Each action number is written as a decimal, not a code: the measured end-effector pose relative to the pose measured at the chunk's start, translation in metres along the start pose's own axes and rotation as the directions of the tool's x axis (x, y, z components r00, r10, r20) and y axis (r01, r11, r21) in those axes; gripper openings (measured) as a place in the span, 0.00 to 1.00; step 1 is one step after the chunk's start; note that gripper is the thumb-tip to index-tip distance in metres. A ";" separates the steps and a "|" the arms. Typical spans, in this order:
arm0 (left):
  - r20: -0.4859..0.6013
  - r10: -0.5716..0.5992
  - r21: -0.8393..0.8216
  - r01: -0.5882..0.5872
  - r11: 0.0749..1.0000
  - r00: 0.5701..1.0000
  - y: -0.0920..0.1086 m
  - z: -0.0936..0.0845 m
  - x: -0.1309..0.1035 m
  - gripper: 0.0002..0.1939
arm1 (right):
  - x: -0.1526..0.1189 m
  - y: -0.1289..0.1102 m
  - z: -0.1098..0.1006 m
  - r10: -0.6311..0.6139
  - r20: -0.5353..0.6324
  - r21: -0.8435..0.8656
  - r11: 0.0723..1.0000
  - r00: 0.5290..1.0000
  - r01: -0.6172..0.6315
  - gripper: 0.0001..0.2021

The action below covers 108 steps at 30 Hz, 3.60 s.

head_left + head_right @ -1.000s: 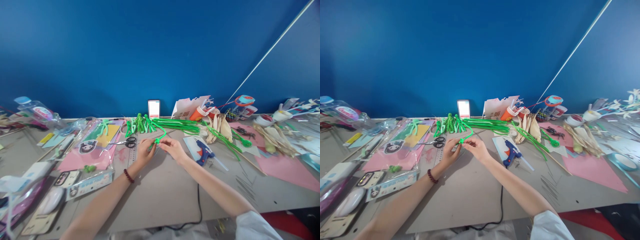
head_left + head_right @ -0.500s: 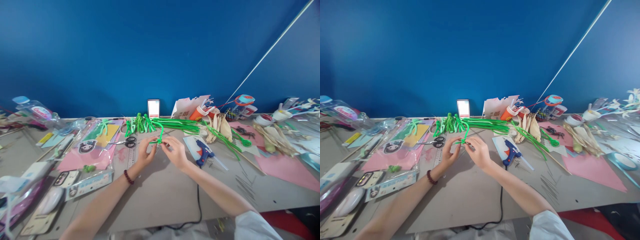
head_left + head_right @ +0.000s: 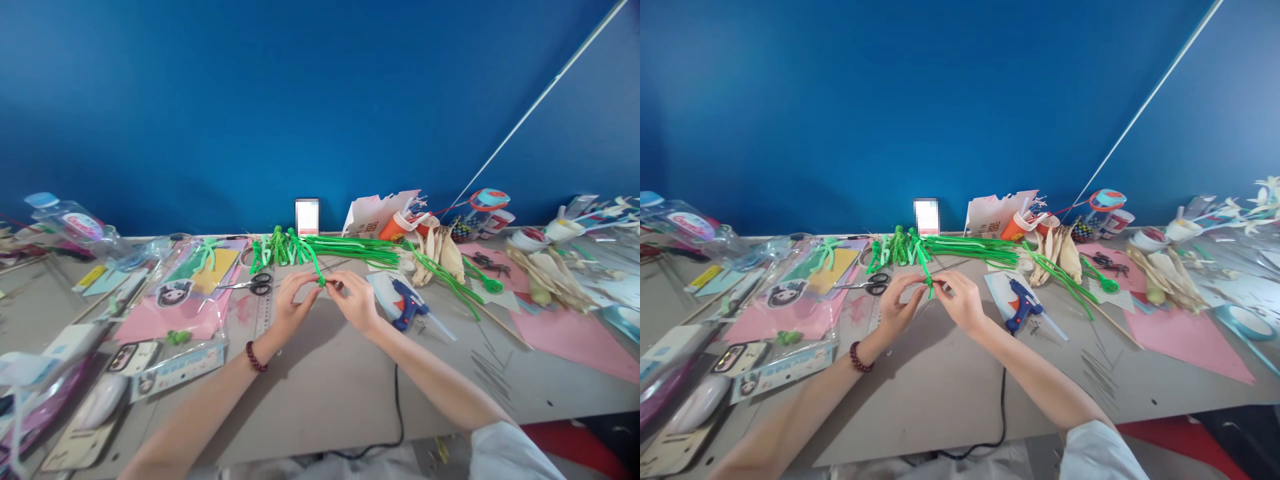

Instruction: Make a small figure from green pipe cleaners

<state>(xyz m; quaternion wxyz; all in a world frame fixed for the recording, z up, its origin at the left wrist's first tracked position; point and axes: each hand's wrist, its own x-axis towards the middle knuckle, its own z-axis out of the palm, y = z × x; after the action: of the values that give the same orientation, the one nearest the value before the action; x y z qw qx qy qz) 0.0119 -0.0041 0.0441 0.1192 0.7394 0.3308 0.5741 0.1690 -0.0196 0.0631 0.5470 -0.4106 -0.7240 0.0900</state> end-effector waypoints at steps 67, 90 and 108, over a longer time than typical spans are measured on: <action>0.031 -0.100 -0.042 0.101 0.994 0.995 0.007 -0.002 0.009 0.03 | 0.008 0.008 -0.003 0.084 0.150 0.160 0.981 0.985 -0.108 0.04; 0.083 0.123 -0.005 -0.123 0.992 0.989 0.001 -0.008 0.014 0.06 | 0.012 0.012 -0.011 -0.026 0.189 0.130 0.992 0.982 0.002 0.04; 0.100 0.233 0.081 -0.242 0.967 0.967 -0.001 -0.008 0.014 0.06 | 0.013 0.011 -0.014 -0.126 0.208 0.097 0.989 0.970 0.108 0.05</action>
<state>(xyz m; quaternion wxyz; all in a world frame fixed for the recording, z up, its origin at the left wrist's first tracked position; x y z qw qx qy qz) 0.0054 0.0038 0.0573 0.0300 0.8036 0.2602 0.5344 0.1859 -0.0080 0.0720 0.4872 -0.3316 -0.7970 0.1319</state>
